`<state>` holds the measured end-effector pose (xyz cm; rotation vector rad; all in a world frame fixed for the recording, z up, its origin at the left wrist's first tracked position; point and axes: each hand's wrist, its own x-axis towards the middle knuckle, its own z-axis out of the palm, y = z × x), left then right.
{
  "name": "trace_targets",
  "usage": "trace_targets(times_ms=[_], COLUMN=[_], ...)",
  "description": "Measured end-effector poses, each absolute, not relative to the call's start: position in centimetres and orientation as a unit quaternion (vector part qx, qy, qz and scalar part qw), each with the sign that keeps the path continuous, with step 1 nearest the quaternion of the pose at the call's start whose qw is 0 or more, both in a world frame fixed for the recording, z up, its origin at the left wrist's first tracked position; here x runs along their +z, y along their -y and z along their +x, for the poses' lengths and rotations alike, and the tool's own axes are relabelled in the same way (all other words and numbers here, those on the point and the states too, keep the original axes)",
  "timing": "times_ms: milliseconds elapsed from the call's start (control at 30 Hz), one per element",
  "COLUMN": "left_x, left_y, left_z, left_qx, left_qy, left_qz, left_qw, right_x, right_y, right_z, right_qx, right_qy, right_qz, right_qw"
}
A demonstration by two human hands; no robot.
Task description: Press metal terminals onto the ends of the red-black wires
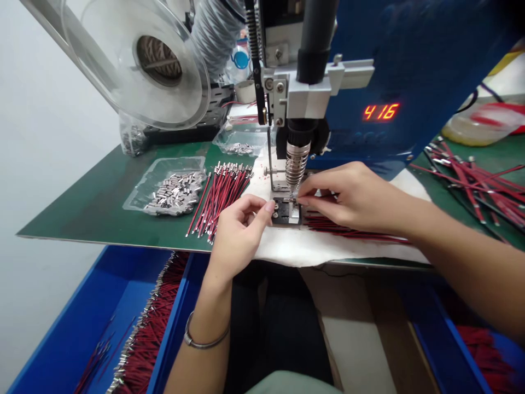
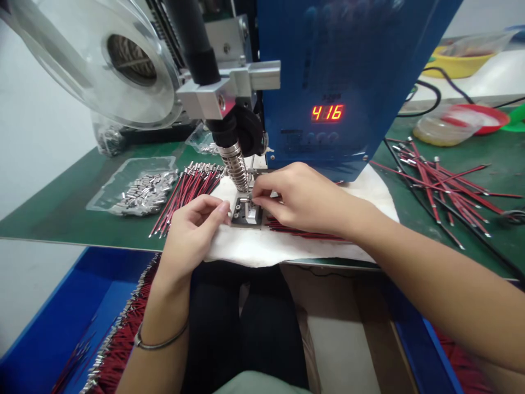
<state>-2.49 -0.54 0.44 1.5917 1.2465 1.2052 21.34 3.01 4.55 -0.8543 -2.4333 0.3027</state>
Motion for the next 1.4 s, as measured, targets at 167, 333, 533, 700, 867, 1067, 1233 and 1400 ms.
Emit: trace_targets(times_ms=[167, 333, 533, 700, 867, 1067, 1233, 1400], left_x=[0.3, 0.3, 0.4, 0.4, 0.5, 0.5, 1.1, 1.5], left_y=[0.6, 0.6, 0.7, 0.8, 0.8, 0.8, 0.8, 0.5], left_z=[-2.2, -2.2, -2.2, -2.2, -2.1, -2.0, -1.7, -0.8], left_qx=[0.49, 0.488, 0.481, 0.477, 0.471, 0.464, 0.448, 0.468], left_qy=[-0.486, -0.488, -0.492, -0.494, -0.501, -0.507, -0.509, -0.51], left_qz=[0.615, 0.617, 0.622, 0.626, 0.63, 0.632, 0.642, 0.636], left_qw=[0.381, 0.377, 0.373, 0.369, 0.361, 0.359, 0.357, 0.34], right_x=[4.7, 4.7, 4.7, 4.6, 4.4, 4.4, 4.4, 4.5], right_y=[-2.9, -2.9, -2.9, -2.9, -2.8, -3.0, -3.0, -2.8], right_z=[21.4, 21.4, 21.3, 21.3, 21.3, 21.2, 21.3, 21.1], right_qx=[0.117, 0.113, 0.11, 0.109, 0.101, 0.113, 0.118, 0.112], right_qy=[0.902, 0.903, 0.903, 0.9, 0.9, 0.899, 0.9, 0.903], right_qz=[-0.328, -0.327, -0.327, -0.332, -0.32, -0.324, -0.309, -0.304], right_qw=[0.257, 0.257, 0.257, 0.26, 0.277, 0.272, 0.283, 0.281])
